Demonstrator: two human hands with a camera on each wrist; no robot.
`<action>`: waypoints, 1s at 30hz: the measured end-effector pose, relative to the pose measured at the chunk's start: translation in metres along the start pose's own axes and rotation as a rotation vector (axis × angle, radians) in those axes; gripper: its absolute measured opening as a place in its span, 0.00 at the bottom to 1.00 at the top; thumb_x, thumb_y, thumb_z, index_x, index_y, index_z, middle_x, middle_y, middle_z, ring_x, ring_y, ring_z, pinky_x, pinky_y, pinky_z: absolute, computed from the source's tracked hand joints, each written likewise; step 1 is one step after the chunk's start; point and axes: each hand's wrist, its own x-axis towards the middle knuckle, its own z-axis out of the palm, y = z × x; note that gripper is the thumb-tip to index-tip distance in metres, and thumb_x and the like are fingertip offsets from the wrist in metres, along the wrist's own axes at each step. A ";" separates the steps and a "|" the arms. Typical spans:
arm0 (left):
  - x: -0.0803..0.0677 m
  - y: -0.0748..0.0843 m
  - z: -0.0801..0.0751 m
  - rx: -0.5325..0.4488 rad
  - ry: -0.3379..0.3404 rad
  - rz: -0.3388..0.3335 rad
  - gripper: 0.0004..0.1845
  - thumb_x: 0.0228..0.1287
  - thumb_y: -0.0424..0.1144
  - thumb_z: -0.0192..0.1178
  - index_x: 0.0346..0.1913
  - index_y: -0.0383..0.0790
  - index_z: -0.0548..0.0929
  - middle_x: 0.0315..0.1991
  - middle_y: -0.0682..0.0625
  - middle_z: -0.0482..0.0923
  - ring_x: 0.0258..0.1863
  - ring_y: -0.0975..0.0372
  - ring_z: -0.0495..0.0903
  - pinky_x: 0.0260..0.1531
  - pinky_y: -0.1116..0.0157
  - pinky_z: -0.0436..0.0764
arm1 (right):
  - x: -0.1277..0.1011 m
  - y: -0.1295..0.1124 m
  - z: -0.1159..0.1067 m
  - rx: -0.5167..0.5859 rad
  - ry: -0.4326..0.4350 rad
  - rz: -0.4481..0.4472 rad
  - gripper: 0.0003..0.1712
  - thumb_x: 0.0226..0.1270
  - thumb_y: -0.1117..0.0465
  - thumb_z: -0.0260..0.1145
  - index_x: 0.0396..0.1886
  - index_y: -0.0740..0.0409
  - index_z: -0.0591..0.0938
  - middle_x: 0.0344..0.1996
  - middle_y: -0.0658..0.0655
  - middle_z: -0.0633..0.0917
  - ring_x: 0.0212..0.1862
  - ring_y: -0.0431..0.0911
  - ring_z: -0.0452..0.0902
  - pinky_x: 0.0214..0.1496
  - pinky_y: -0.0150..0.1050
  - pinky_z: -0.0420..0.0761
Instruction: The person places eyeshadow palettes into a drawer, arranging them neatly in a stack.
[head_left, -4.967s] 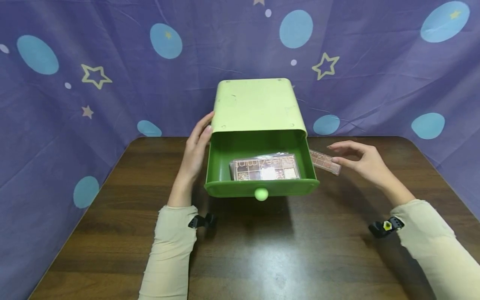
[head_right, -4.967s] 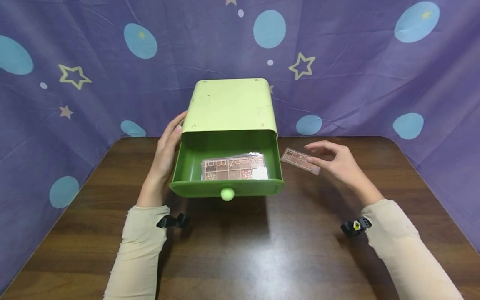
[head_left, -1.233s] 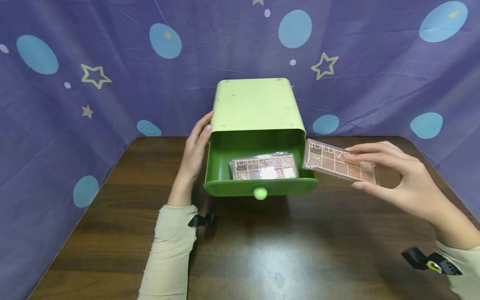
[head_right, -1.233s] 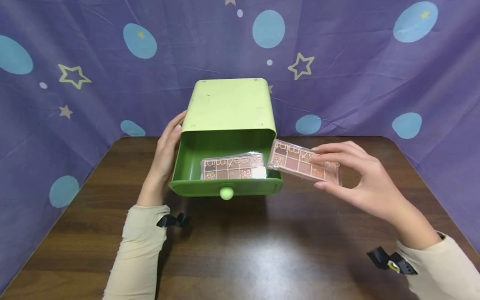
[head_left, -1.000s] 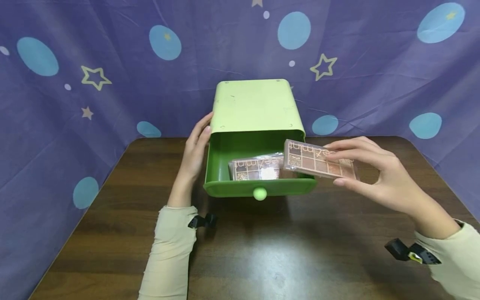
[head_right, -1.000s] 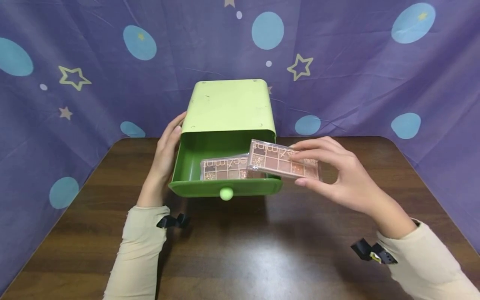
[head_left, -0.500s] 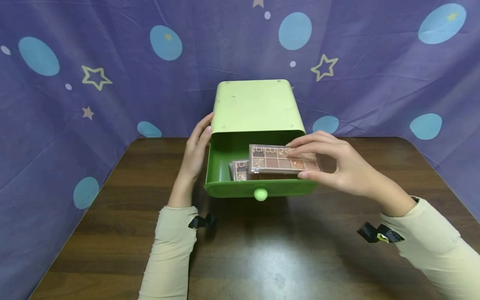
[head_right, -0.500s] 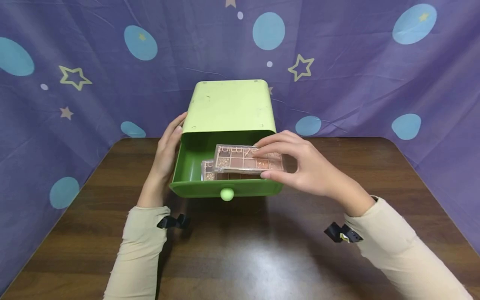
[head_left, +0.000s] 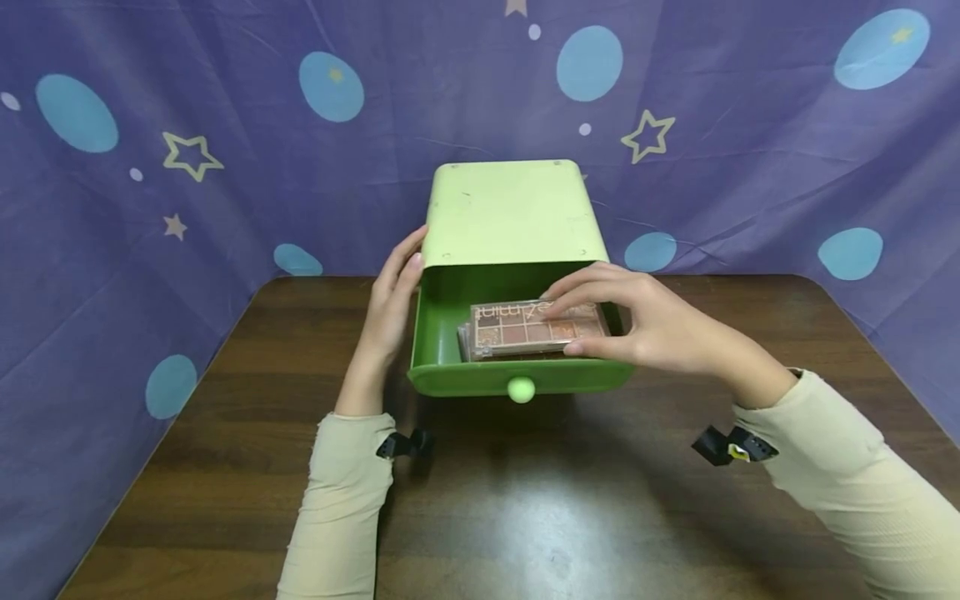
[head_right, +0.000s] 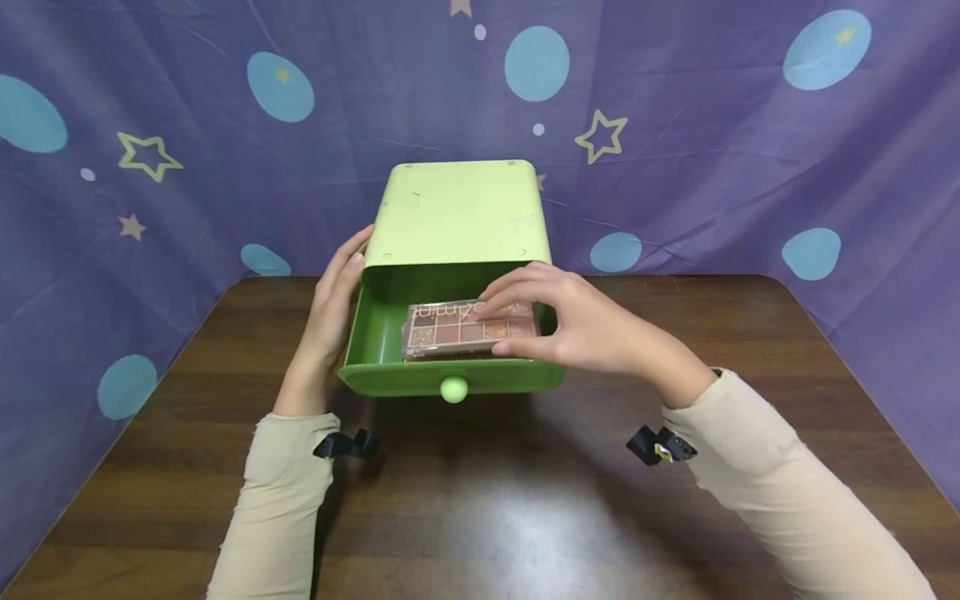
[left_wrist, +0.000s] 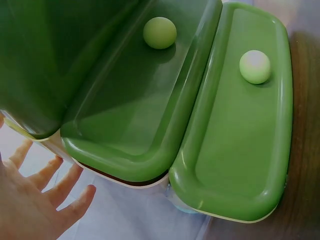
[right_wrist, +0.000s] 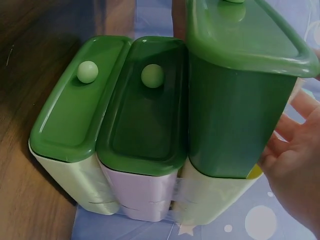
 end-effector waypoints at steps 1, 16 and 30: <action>0.000 0.000 0.000 0.000 0.000 0.002 0.26 0.77 0.45 0.45 0.74 0.43 0.67 0.70 0.50 0.67 0.59 0.61 0.70 0.53 0.61 0.72 | 0.001 0.000 0.000 0.002 -0.011 0.013 0.21 0.60 0.61 0.75 0.53 0.45 0.86 0.55 0.43 0.81 0.60 0.41 0.72 0.61 0.38 0.69; 0.000 0.000 0.000 0.000 0.002 -0.002 0.26 0.77 0.46 0.45 0.74 0.44 0.67 0.70 0.51 0.67 0.59 0.61 0.70 0.54 0.61 0.70 | 0.004 -0.002 -0.005 0.023 -0.042 0.103 0.18 0.60 0.60 0.76 0.51 0.48 0.86 0.57 0.47 0.80 0.61 0.43 0.70 0.63 0.43 0.68; 0.000 -0.002 0.000 -0.020 -0.003 0.010 0.26 0.77 0.44 0.45 0.73 0.43 0.67 0.69 0.50 0.68 0.59 0.61 0.70 0.55 0.61 0.70 | -0.019 -0.045 0.015 0.081 0.513 -0.073 0.14 0.56 0.73 0.72 0.44 0.65 0.87 0.41 0.57 0.87 0.48 0.46 0.81 0.49 0.35 0.76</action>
